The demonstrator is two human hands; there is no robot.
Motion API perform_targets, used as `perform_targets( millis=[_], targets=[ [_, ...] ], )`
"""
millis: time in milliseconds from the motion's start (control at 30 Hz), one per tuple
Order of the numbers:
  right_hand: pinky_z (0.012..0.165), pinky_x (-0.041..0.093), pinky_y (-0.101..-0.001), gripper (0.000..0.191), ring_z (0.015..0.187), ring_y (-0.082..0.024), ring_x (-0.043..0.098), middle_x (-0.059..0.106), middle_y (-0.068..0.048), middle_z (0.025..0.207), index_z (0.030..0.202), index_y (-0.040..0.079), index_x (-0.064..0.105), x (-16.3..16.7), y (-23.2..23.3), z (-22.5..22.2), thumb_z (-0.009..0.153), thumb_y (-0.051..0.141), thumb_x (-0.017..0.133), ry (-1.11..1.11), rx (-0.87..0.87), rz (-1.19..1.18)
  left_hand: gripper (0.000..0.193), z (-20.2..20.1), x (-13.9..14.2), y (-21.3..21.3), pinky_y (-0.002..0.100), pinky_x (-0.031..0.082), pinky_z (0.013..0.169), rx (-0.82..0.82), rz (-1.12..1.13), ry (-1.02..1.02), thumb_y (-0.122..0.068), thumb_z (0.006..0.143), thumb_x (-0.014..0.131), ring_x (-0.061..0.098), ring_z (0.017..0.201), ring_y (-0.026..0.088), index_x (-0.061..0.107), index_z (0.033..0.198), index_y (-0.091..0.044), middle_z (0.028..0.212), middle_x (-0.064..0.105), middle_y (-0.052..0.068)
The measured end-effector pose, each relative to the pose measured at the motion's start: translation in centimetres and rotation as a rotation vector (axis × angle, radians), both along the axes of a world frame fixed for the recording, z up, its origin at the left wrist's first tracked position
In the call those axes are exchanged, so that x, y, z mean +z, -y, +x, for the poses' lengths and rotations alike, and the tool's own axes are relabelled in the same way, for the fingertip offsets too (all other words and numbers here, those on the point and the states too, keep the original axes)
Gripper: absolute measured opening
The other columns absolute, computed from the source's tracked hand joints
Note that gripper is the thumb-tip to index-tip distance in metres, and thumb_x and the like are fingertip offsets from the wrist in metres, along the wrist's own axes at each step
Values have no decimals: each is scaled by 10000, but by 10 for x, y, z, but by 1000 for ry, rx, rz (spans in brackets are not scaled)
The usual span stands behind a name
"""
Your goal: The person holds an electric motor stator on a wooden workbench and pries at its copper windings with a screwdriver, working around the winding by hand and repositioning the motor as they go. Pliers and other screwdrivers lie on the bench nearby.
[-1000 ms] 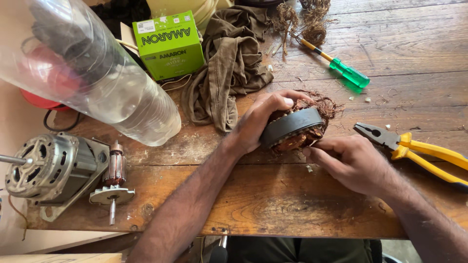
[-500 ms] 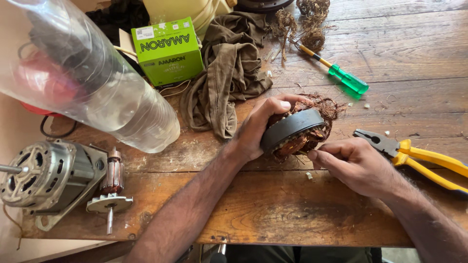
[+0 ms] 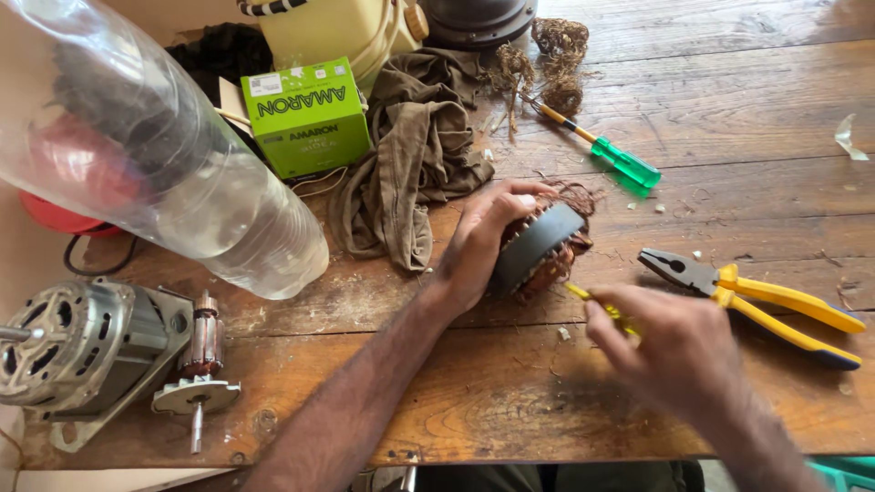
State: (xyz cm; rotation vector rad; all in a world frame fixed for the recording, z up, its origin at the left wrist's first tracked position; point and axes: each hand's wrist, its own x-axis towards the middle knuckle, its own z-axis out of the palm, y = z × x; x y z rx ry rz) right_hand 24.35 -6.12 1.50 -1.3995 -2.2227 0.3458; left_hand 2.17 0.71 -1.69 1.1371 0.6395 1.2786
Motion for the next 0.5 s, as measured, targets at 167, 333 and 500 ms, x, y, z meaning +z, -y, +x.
perform_targets(
  millis=[167,333,500],
  targets=[
    [490,555,-394,414,494,-240,661,714,-75,764,1273,224,701,-13,30,-22,864,280,726,8,-69,46,416,0,4,1,282,586,780,10,-33,5,-274,1004,487,693,877,156,622,1248,34,1095,690,146],
    [523,553,-409,409,606,-266,684,688,-77,796,1300,201,694,-19,33,-33,892,223,706,27,-90,117,410,2,3,1,282,569,808,66,8,-46,-257,1010,489,666,918,151,646,1228,53,1128,681,152],
    [556,562,-415,413,664,-280,700,706,-92,851,1300,172,685,-18,36,-37,888,192,692,11,-110,125,391,6,5,4,285,560,851,81,-66,17,-226,983,517,675,935,166,636,1215,65,1106,682,169]
  ],
)
